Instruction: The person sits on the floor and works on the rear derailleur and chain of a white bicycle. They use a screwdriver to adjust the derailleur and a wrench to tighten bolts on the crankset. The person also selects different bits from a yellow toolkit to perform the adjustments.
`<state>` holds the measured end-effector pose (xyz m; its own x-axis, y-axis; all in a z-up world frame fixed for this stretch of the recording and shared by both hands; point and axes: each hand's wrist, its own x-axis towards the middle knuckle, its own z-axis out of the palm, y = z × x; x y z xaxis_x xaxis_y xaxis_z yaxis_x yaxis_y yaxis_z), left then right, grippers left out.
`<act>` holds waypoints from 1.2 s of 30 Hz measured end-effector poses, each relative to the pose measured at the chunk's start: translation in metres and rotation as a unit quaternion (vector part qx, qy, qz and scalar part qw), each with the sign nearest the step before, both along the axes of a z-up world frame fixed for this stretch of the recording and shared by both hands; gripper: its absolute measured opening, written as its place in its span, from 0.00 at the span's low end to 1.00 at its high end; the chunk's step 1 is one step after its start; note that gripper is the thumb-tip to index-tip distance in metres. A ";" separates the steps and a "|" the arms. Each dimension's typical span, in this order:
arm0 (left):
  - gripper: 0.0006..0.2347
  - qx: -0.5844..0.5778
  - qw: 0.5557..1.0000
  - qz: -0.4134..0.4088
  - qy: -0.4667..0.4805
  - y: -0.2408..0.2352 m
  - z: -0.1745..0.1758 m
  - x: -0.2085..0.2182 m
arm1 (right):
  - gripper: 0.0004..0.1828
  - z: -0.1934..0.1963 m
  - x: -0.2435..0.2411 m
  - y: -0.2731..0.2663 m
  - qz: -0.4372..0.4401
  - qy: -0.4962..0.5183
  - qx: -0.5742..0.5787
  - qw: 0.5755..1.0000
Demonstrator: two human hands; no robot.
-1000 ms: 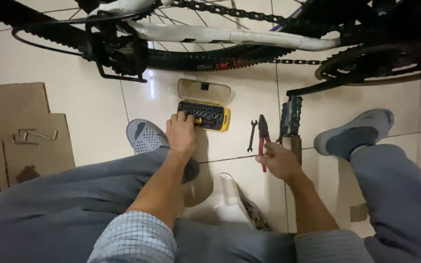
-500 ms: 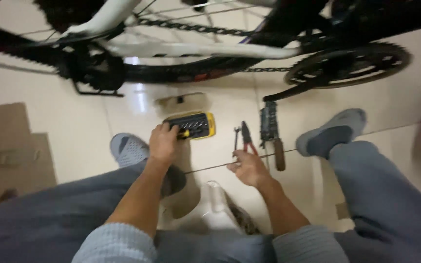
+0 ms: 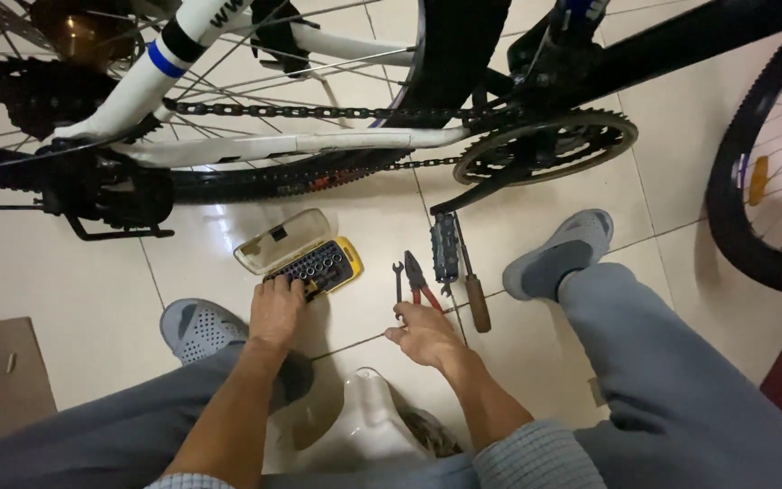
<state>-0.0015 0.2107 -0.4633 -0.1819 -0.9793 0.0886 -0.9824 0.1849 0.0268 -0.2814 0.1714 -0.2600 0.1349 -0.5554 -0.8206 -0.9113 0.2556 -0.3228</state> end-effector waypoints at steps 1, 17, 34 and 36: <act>0.04 -0.006 1.000 0.004 -0.021 -0.002 0.012 -0.002 | 0.29 0.010 0.002 -0.003 0.001 -0.009 -0.002 1.000; 0.03 0.117 0.990 0.057 -0.051 -0.007 0.002 -0.016 | 0.29 0.018 0.004 -0.006 -0.012 -0.031 -0.008 0.999; 0.04 0.172 0.983 0.055 -0.028 -0.013 0.046 -0.017 | 0.30 0.047 0.009 -0.013 -0.010 -0.026 0.009 1.000; 0.02 0.142 0.988 0.060 -0.023 -0.010 0.051 -0.016 | 0.30 0.049 0.010 -0.013 -0.006 -0.023 0.009 1.000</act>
